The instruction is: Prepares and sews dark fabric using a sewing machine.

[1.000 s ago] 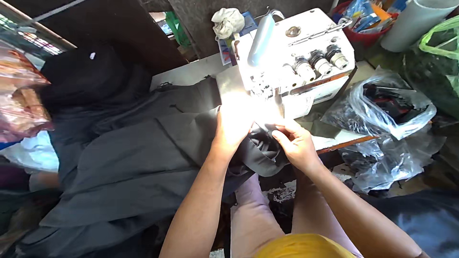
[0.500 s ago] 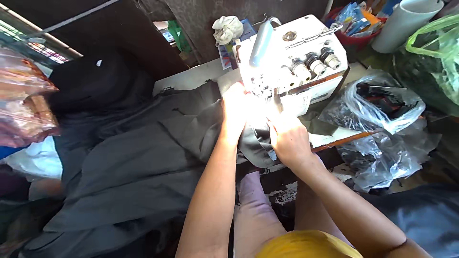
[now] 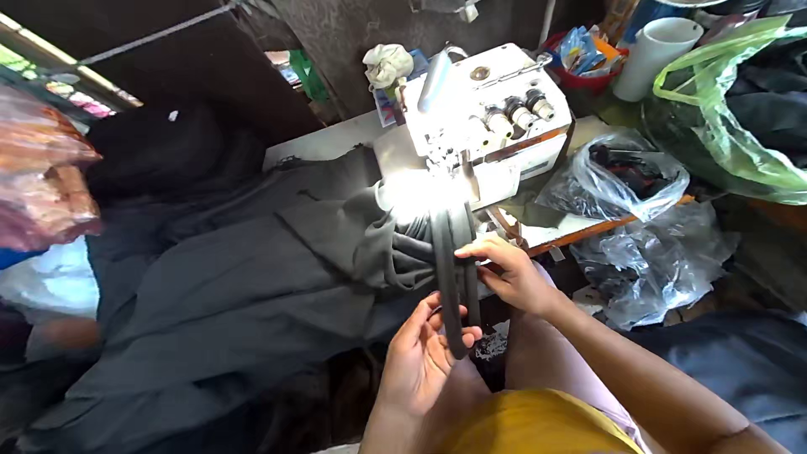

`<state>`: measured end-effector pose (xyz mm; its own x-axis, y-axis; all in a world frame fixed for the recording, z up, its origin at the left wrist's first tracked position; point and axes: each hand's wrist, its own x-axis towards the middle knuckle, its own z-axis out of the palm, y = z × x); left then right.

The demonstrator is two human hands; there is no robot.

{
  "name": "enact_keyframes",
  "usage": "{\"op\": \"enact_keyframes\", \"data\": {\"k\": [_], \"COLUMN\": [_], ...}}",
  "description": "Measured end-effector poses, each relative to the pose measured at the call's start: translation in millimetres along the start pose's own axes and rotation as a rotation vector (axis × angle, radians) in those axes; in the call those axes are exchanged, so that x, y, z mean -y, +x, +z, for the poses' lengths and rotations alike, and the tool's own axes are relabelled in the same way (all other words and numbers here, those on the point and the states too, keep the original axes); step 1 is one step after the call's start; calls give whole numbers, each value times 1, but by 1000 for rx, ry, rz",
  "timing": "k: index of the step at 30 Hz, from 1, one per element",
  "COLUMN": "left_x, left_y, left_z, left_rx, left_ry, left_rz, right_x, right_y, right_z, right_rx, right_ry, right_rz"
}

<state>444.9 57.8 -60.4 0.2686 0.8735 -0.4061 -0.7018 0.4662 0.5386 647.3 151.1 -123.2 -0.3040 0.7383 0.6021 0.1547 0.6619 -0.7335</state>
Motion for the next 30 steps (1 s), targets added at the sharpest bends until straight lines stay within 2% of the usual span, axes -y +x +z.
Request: {"op": "enact_keyframes", "data": {"k": [2,4,6,8,11,15,19,22,24,25,27,30], "left_x": [0,-7,-19,-39,-80,-107,-112,-113,-111,-110,-104,-79], "left_y": [3,6,9,15,27,37,44,42,36,32,21,13], "left_z": [1,6,13,21,35,52,45,38,33,29,24,23], "left_rx": [-38,-4,50,66,-3,-35,4,60,171,263,415,512], "left_ry": [-39,40,169,285,355,109,-80,-149,-56,21,189,451], "left_rz": [-81,-69,18,187,443,512,551,576,546,494,298,-50], "right_x": [0,1,5,9,12,14,17,23,24,23,23,50], "right_y": [-6,-5,-3,0,5,10,12,16,19,19,12,-11], "right_z": [2,2,-2,-10,-19,-15,-4,-1,-3,-5,-10,-18], "right_rx": [-73,-143,-149,-63,112,-56,-257,-235,-139,-80,39,287], "right_ry": [-62,-107,-186,-281,-295,-157,-49,-155,-277,-349,-419,-349], "right_rz": [-101,-188,-241,-251,-172,-68,88,200,184,118,-50,-197]}}
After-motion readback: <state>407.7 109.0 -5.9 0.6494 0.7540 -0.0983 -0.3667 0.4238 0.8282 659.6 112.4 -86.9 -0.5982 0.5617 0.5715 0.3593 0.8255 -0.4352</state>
